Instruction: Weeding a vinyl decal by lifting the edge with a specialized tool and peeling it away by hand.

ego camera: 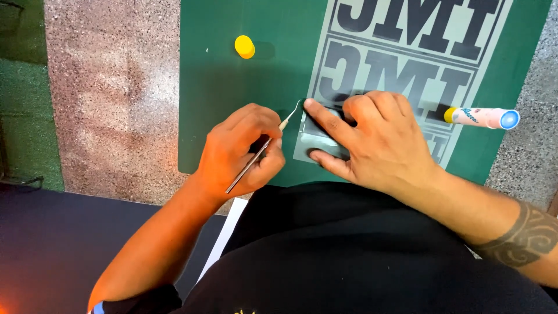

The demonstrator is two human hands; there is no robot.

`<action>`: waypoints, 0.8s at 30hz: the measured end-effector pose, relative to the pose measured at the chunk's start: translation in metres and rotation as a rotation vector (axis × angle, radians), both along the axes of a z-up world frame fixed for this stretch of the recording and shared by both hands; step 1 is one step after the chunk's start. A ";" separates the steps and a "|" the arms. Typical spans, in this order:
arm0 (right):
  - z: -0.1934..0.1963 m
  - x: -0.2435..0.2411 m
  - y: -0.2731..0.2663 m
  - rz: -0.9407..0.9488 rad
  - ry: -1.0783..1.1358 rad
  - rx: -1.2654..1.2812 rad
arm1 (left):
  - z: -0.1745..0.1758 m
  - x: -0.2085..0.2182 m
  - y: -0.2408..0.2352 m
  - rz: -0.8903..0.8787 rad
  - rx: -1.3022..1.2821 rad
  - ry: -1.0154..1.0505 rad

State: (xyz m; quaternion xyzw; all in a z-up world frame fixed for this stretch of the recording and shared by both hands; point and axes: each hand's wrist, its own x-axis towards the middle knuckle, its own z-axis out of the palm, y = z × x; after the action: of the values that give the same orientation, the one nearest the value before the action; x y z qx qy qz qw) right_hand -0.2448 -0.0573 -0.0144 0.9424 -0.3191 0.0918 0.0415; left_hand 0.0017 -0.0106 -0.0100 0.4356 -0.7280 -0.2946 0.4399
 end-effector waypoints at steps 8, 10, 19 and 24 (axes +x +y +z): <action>0.004 -0.008 0.002 0.096 -0.184 -0.072 | 0.004 0.002 -0.004 -0.216 -0.020 -0.188; 0.000 -0.009 0.004 0.101 -0.193 -0.096 | 0.003 -0.001 -0.004 -0.233 -0.070 -0.263; -0.003 -0.009 0.005 0.081 -0.192 -0.101 | 0.000 -0.009 -0.002 -0.175 -0.158 -0.438; -0.006 -0.010 0.005 0.089 -0.202 -0.108 | 0.000 -0.009 -0.004 -0.198 -0.149 -0.398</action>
State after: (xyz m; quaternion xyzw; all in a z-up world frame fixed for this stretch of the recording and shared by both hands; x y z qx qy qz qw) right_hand -0.2552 -0.0521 -0.0205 0.9379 -0.2741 0.2051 0.0559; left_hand -0.0074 -0.0144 -0.0100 0.3778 -0.8592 -0.1901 0.2879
